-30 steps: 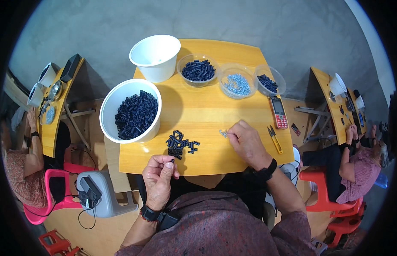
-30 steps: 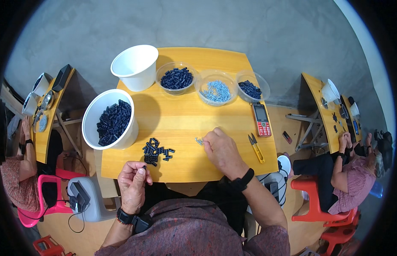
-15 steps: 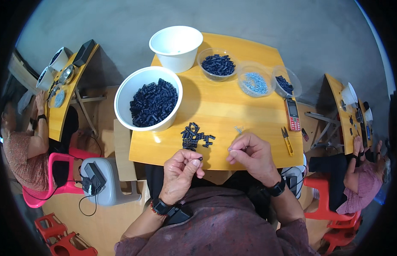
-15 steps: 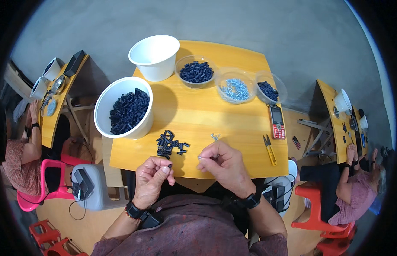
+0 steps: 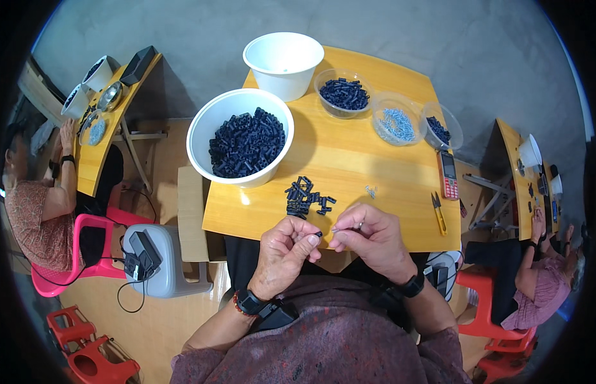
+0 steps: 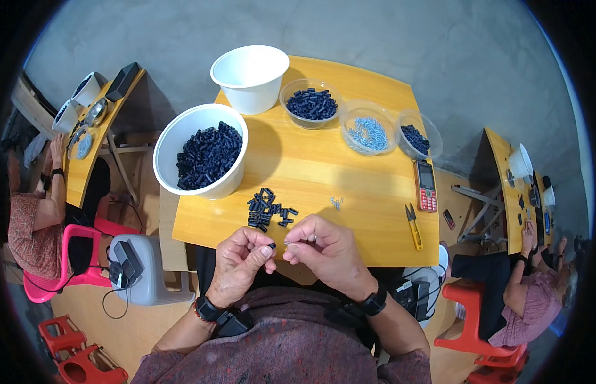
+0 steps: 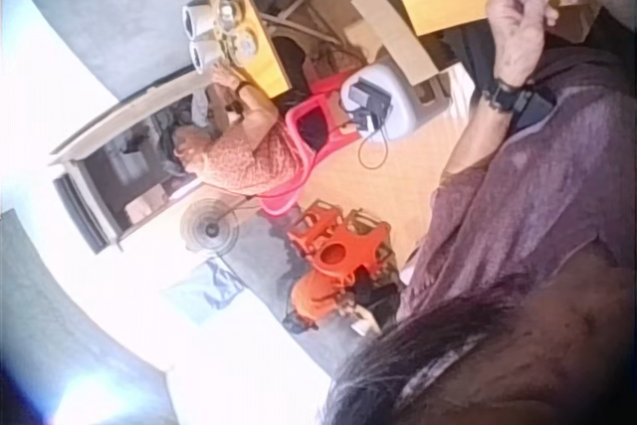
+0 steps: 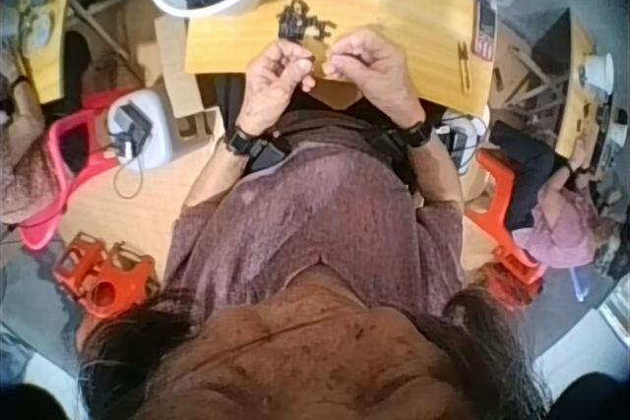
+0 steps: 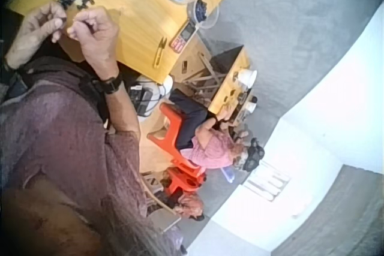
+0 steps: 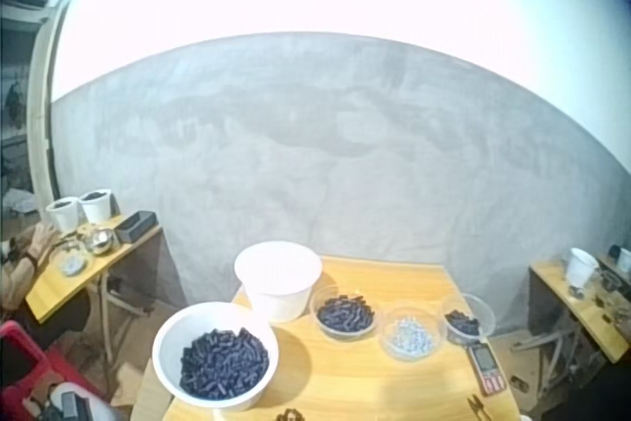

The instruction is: The person picks up a black plastic piece and a small metal pin, inserts the pin into the piece, and places the assembled unit on the table, repeating this process multiple times.

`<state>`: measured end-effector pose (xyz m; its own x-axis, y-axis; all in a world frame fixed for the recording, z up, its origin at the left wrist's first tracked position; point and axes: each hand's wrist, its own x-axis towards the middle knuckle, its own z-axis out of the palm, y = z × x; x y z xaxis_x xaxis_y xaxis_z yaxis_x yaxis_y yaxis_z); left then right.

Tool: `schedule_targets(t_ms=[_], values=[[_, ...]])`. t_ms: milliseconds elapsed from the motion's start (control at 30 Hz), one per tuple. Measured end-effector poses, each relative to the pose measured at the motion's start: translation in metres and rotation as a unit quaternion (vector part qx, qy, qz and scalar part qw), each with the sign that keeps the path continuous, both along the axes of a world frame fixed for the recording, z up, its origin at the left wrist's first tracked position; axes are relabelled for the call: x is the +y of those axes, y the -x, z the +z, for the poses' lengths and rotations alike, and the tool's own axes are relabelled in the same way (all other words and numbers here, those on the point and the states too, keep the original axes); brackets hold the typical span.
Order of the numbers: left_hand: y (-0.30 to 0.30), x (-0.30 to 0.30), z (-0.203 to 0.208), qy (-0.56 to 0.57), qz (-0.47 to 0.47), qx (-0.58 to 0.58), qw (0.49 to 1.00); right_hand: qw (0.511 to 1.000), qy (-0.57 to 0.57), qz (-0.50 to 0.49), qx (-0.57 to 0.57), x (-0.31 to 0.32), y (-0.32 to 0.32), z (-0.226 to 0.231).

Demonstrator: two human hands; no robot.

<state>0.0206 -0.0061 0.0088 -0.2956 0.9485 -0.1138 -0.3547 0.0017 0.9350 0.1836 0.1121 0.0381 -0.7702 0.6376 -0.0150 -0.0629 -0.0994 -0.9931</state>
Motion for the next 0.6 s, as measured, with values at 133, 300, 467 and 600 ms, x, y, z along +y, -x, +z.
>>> schedule_targets(t_ms=[133, 300, 467, 600], values=[[0.001, 0.000, -0.002, 0.004, -0.001, -0.010, 1.000, 0.998, -0.055, -0.032, -0.009, -0.007, 0.006, 0.000], [0.001, 0.000, -0.003, 0.001, 0.003, -0.017, 1.000, 0.939, -0.338, -0.018, -0.058, -0.001, 0.010, 0.004], [0.000, 0.001, -0.001, 0.011, 0.005, -0.008, 1.000, 0.930, -0.361, -0.014, -0.068, -0.003, 0.013, 0.013], [0.000, 0.000, 0.000, 0.010, 0.004, -0.006, 1.000, 0.917, -0.385, 0.009, -0.104, -0.002, 0.014, 0.016]])
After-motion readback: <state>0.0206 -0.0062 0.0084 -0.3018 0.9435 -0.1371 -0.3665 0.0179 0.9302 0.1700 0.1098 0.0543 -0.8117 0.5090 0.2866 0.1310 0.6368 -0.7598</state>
